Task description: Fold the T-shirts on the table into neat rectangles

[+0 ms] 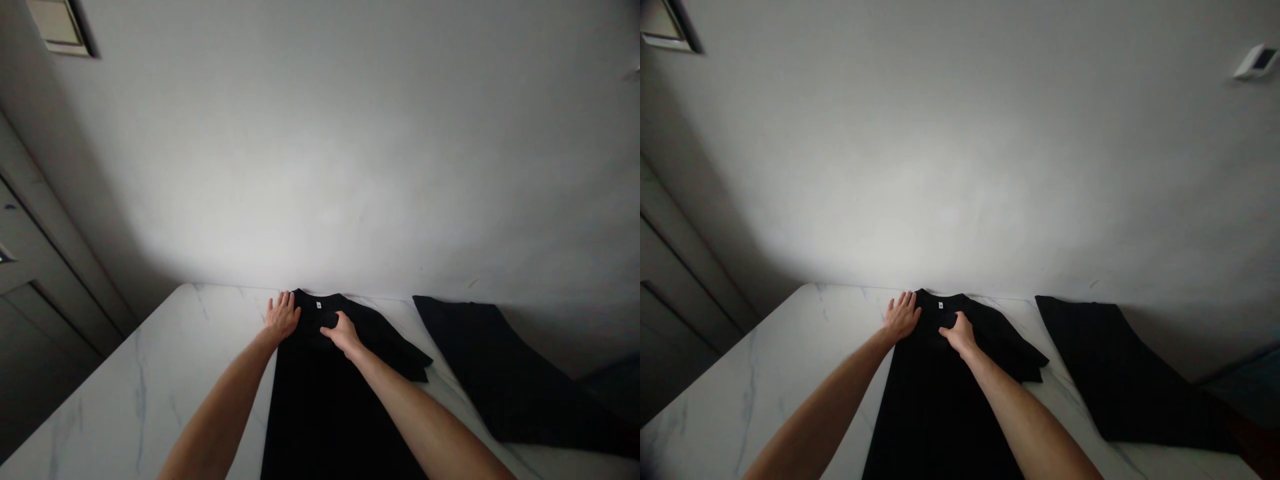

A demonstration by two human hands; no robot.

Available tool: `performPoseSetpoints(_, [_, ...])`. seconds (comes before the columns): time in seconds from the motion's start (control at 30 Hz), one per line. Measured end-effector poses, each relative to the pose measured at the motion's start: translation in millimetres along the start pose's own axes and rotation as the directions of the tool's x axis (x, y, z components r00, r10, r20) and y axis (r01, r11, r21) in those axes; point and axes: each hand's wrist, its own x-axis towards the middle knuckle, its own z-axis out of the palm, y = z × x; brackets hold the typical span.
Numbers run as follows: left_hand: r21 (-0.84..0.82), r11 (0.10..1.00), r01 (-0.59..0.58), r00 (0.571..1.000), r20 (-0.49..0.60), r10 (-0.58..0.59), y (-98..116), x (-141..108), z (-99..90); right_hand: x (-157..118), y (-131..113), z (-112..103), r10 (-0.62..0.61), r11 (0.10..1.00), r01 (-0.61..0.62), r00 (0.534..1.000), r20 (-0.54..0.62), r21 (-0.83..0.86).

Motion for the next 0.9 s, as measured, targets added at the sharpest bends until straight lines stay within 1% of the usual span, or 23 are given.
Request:
performPoseSetpoints(0.1, [-0.012,1.0,0.014,1.0,-0.007,-0.014,-5,8,-3.6,1,2,0,-0.011,1.0,0.011,1.0,-0.026,0.005])
performPoseSetpoints(0.23, [-0.029,0.995,0.09,0.995,-0.035,-0.091,-14,29,-13.5,1,5,2,-0.003,0.999,0.004,1.0,-0.018,0.042])
performPoseSetpoints(0.33, [-0.043,0.987,0.153,0.988,-0.008,-0.153,-23,48,-20.3,1,10,2,0.018,0.993,-0.017,1.0,-0.006,0.116])
performPoseSetpoints(0.43, [-0.062,0.979,0.194,0.981,0.025,-0.192,-31,63,-24.7,2,15,3,0.004,0.986,-0.006,1.0,0.008,0.165])
performPoseSetpoints(0.57, [-0.075,0.973,0.219,0.976,0.032,-0.217,-35,70,-30.5,3,18,6,-0.014,0.984,0.013,1.0,0.0,0.179])
performPoseSetpoints(0.67, [-0.065,0.972,0.224,0.973,-0.038,-0.227,-26,61,-33.9,4,21,9,-0.022,0.987,0.026,0.999,-0.026,0.159])
performPoseSetpoints(0.73, [-0.052,0.982,0.181,0.978,-0.094,-0.186,-12,45,-33.1,5,23,10,-0.032,0.989,0.038,0.999,-0.041,0.145])
performPoseSetpoints(0.8, [-0.039,0.996,0.08,0.991,-0.109,-0.083,5,22,-28.8,6,26,9,-0.042,0.986,0.047,0.998,-0.036,0.159])
performPoseSetpoints(0.9, [-0.024,0.995,-0.095,0.992,-0.079,0.093,26,-15,-17.3,8,27,6,-0.046,0.977,0.049,0.999,-0.021,0.207])
